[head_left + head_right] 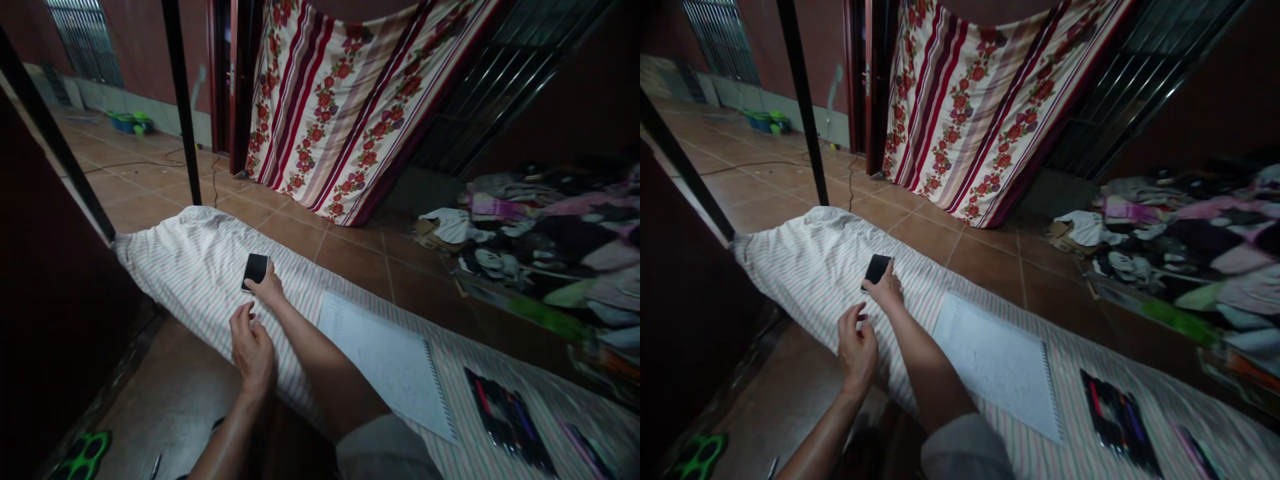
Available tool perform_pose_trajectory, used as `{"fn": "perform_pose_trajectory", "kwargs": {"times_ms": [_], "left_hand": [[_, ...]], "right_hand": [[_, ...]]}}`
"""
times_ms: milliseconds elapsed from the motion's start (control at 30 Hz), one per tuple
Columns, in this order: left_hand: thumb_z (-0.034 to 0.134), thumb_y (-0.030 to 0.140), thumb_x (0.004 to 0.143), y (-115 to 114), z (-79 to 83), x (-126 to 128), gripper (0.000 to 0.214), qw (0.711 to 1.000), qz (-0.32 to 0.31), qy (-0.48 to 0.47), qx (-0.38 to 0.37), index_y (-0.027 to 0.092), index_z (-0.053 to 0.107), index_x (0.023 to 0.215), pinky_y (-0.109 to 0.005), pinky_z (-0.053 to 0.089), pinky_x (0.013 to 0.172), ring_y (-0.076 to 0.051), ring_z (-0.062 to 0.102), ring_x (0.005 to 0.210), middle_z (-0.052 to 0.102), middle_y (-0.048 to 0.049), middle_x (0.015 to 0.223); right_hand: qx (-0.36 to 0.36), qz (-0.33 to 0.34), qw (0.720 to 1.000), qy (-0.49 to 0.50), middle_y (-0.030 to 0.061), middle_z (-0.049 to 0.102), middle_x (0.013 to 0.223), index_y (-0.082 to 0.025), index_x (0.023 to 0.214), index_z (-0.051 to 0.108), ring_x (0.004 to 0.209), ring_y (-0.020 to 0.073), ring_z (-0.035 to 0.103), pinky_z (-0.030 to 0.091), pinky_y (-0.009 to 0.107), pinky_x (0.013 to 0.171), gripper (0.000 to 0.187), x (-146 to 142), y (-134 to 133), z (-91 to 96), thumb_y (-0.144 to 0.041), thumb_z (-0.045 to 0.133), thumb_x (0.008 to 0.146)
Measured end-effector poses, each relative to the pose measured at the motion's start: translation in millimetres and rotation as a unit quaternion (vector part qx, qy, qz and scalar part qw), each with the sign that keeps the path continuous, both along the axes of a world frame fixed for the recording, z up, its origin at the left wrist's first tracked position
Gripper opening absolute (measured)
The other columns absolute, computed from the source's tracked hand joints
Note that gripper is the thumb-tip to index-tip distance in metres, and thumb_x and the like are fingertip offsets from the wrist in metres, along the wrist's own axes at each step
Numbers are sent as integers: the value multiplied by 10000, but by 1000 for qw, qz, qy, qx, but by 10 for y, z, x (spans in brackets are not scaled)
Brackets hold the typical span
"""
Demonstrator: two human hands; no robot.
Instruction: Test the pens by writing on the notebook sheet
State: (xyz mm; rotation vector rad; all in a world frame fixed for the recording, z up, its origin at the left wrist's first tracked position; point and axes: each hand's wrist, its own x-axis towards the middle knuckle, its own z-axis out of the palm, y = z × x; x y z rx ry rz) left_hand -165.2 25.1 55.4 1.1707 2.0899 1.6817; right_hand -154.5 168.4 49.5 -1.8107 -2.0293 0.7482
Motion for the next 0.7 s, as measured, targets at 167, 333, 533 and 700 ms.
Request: {"fn": "perform_pose_trajectory", "kwargs": {"times_ms": [167, 333, 533, 700], "left_hand": [[364, 105, 765, 11, -44, -177, 369, 999, 9, -32, 35, 166, 492, 1105, -337, 495, 751, -190, 578, 888, 515, -121, 1088], [358, 102, 767, 12, -49, -213, 379, 998, 16, -37, 42, 165, 484, 1119, -341, 500, 750, -188, 593, 871, 539, -121, 1043], [348, 90, 764, -2, -16, -182, 380, 998, 10, -36, 41, 179, 476, 1111, -338, 510, 756, -187, 600, 872, 552, -107, 1019], [353, 110, 780, -24, -11, -143, 366, 998, -8, -52, 28, 172, 472, 1121, -341, 508, 773, -190, 598, 882, 541, -123, 1071]], "right_hand": [[6, -43, 998, -55, 204, 433, 1285, -141, 1404, 4, 1186, 322, 413, 302, 462, 950, 1004, -302, 41, -3, -588, 546, 687], [-1, -93, 992, -85, 204, 424, 1256, -195, 1404, 32, 1163, 349, 409, 342, 500, 880, 961, -448, 42, -69, -471, 602, 681], [1, -90, 990, -105, 192, 411, 1241, -251, 1404, 50, 1129, 346, 434, 390, 499, 809, 906, -475, 56, -98, -330, 599, 687], [15, -85, 990, -114, 205, 408, 1251, -224, 1405, 69, 1148, 348, 419, 358, 521, 845, 889, -438, 18, -106, -317, 594, 694]]}}
